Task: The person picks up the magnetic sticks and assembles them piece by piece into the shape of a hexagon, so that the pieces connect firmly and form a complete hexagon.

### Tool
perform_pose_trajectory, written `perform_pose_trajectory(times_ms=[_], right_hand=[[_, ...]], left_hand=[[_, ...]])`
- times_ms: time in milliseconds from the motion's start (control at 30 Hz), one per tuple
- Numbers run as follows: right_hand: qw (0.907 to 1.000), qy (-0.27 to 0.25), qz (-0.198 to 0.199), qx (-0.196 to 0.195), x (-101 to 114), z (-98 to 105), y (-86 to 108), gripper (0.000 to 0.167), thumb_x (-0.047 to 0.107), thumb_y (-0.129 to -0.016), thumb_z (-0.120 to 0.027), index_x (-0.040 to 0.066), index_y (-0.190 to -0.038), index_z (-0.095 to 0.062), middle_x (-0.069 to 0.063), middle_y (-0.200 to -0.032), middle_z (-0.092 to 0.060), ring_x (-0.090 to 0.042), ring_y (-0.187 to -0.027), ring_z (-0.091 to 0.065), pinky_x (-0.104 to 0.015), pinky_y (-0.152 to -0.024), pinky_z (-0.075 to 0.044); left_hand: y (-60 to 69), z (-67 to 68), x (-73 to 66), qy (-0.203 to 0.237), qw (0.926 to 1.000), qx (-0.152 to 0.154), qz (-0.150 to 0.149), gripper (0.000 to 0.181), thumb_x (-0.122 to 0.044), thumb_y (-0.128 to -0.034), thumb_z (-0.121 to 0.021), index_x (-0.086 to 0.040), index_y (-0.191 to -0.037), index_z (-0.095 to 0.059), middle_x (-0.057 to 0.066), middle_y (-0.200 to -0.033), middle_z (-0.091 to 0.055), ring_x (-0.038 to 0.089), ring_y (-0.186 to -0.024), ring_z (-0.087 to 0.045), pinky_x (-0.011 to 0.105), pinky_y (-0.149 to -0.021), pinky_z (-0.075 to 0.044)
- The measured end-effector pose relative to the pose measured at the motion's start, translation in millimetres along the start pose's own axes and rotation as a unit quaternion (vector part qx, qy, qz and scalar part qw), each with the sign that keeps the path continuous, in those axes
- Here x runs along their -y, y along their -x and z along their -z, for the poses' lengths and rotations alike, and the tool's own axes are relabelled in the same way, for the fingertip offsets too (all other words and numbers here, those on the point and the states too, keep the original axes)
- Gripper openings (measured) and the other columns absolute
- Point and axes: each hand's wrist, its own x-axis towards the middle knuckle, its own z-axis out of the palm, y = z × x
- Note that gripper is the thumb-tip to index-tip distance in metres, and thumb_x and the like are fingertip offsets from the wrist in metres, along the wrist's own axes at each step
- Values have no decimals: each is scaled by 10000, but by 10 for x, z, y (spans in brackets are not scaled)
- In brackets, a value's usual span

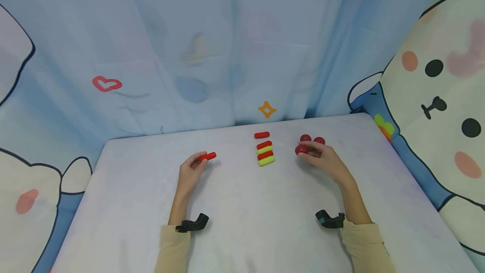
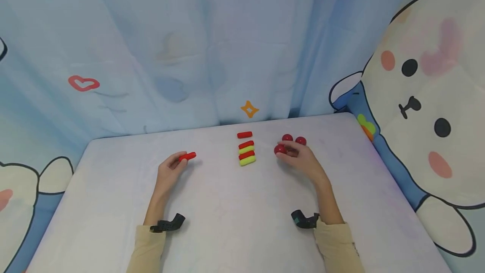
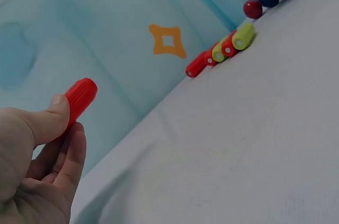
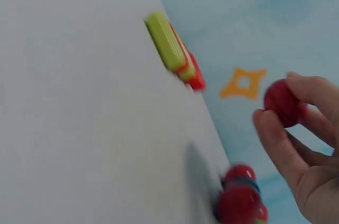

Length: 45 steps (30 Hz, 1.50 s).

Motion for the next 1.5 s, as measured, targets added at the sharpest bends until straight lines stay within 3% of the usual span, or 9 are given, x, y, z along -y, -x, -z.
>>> perform_pose_trajectory(times_ms=[300,467,633,767,833,933,1033,1133,1500], right_hand=[[9905,-1316,120,-387,150,-387,-84,580,421,-902,-653,212,-1419,-495,-78,-1436,-487,-251,-1310,-479,-123,-903,-491],[9697,-2421,-249,-211,194,-478,-135,573,375,-897,-675,254,-1424,-484,0,-1416,-442,-138,-1272,-436,-100,-885,-489],[9305,-3598,-677,-120,249,-646,-184,570,279,-896,-693,247,-1424,-481,-1,-1486,-365,-136,-1318,-403,-130,-906,-501],[8778,-4728,-744,-196,302,-859,-200,580,178,-909,-676,192,-1445,-456,-4,-1527,-339,-163,-1372,-373,-182,-949,-502],[8445,-5304,-711,-184,338,-969,-197,593,137,-924,-649,158,-1469,-416,5,-1514,-344,-175,-1377,-372,-205,-970,-498],[8097,-5838,-573,-156,415,-1123,-181,604,115,-954,-599,112,-1502,-345,20,-1490,-352,-176,-1366,-371,-215,-982,-496],[7922,-6078,-503,-199,497,-1257,-157,591,135,-965,-585,100,-1502,-339,-3,-1459,-382,-189,-1323,-434,-215,-980,-500],[7869,-6142,-577,-182,540,-1370,-138,586,170,-960,-600,118,-1494,-365,-20,-1442,-400,-189,-1280,-502,-216,-979,-501],[8240,-5635,-592,53,525,-1541,-114,559,190,-951,-619,97,-1462,-413,-39,-1432,-421,-185,-1182,-582,-229,-936,-526]], left_hand=[[56,87,129,621,9973,-253,286,432,-205,-901,-690,-8,-1274,-596,157,-1313,-573,38,-1032,-612,110,-860,-504],[42,106,134,1130,9930,-270,234,395,-153,-918,-661,6,-1272,-587,95,-1257,-572,51,-966,-672,151,-879,-526],[44,80,117,1570,9870,-314,111,390,-103,-912,-659,46,-1263,-576,39,-1153,-615,76,-948,-691,193,-880,-543],[91,55,120,1354,9901,-375,75,376,-122,-901,-679,12,-1244,-601,-15,-1127,-649,72,-974,-657,175,-872,-539],[120,40,126,1270,9912,-350,107,376,-129,-896,-686,-6,-1242,-606,-25,-1136,-653,77,-994,-638,163,-877,-532],[159,18,137,1272,9912,-318,195,387,-125,-890,-692,-8,-1248,-604,-31,-1127,-650,83,-993,-630,160,-878,-529],[190,-5,139,1388,9891,-399,296,375,-98,-886,-690,1,-1239,-609,-19,-1086,-661,102,-962,-637,160,-865,-533],[217,-37,137,1395,9884,-485,357,373,-117,-892,-687,-3,-1238,-611,-15,-1079,-652,103,-937,-632,160,-845,-539],[218,-178,167,1591,9859,-335,403,349,-80,-925,-634,11,-1257,-577,120,-1197,-626,82,-991,-666,212,-893,-542]])
